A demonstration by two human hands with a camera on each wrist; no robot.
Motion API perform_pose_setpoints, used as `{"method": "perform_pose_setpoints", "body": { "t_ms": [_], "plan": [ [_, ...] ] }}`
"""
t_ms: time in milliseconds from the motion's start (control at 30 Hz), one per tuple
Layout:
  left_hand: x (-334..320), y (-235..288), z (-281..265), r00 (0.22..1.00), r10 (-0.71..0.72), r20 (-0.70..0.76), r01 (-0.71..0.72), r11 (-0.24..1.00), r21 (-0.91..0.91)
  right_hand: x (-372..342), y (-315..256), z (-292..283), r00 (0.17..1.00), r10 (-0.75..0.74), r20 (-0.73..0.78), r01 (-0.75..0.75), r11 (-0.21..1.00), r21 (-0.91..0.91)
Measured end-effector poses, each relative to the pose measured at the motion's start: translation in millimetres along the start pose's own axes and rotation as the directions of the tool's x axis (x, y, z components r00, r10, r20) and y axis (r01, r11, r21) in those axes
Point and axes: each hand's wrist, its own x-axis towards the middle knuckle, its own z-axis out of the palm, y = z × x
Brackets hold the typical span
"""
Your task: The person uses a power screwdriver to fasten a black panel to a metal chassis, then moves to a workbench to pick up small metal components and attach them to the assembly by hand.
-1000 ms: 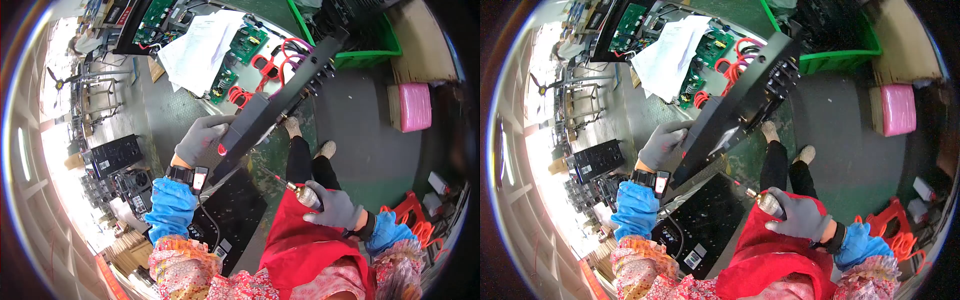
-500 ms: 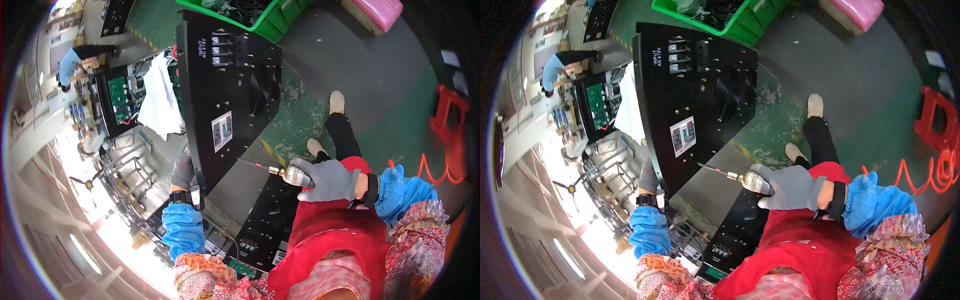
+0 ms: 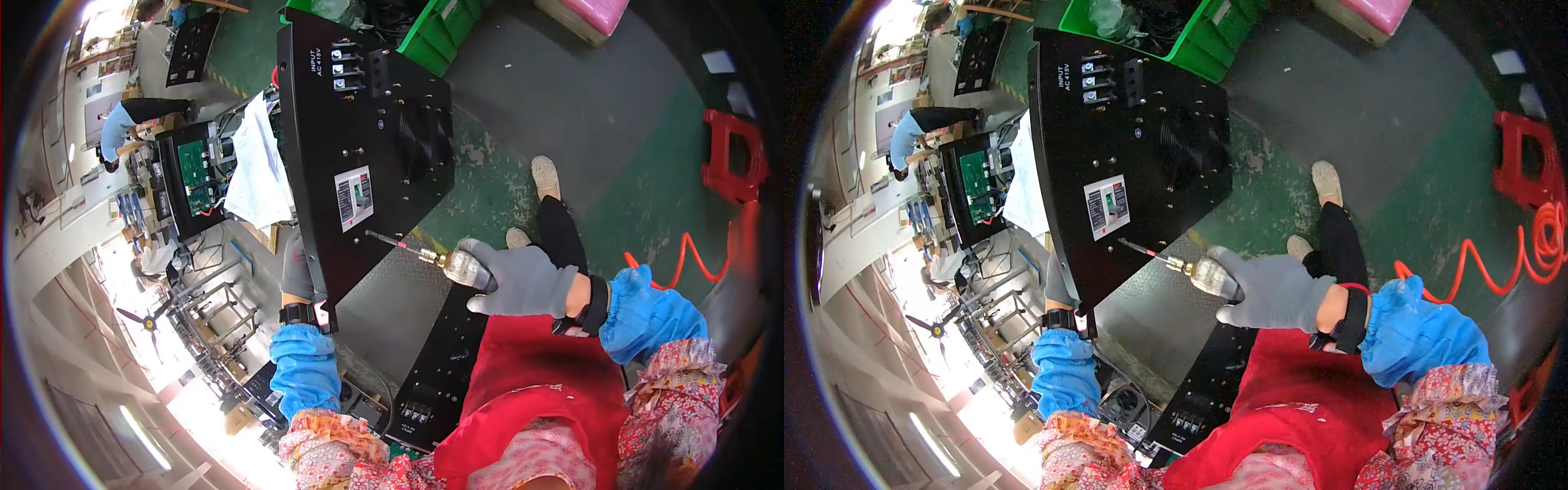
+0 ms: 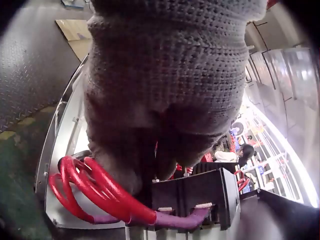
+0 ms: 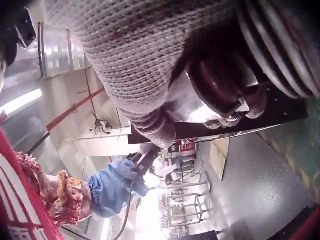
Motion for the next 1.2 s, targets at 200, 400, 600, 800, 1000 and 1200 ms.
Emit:
{"method": "perform_pose_setpoints", "body": {
  "t_ms": [200, 400, 600, 800, 1000, 1200],
  "plan": [
    [-8, -6, -4, 0.999, -0.035, -0.002, 0.034, 0.988, -0.148, 3, -26, -25, 0.998, 0.058, 0.038, -0.055, 0.995, -0.084],
    [-21, 13, 5, 0.994, 0.11, 0.013, -0.111, 0.992, 0.061, 3, -34, -32, 0.997, 0.026, 0.066, -0.017, 0.991, -0.134],
    [-27, 15, 15, 0.999, 0.028, -0.031, -0.031, 0.995, -0.09, 3, -31, -26, 0.996, 0.04, 0.082, -0.028, 0.99, -0.141],
    [-30, 18, 32, 0.995, 0.052, -0.09, -0.059, 0.995, -0.079, 0, -25, -14, 0.997, 0.031, 0.074, -0.022, 0.993, -0.12],
    [-32, 20, 38, 0.992, 0.074, -0.106, -0.078, 0.996, -0.041, 3, -19, -4, 0.997, 0.036, 0.064, -0.03, 0.994, -0.103],
    [-31, 21, 40, 0.987, 0.072, -0.146, -0.079, 0.996, -0.041, 5, -25, -6, 0.998, 0.028, 0.052, -0.02, 0.987, -0.158]
  ]
}}
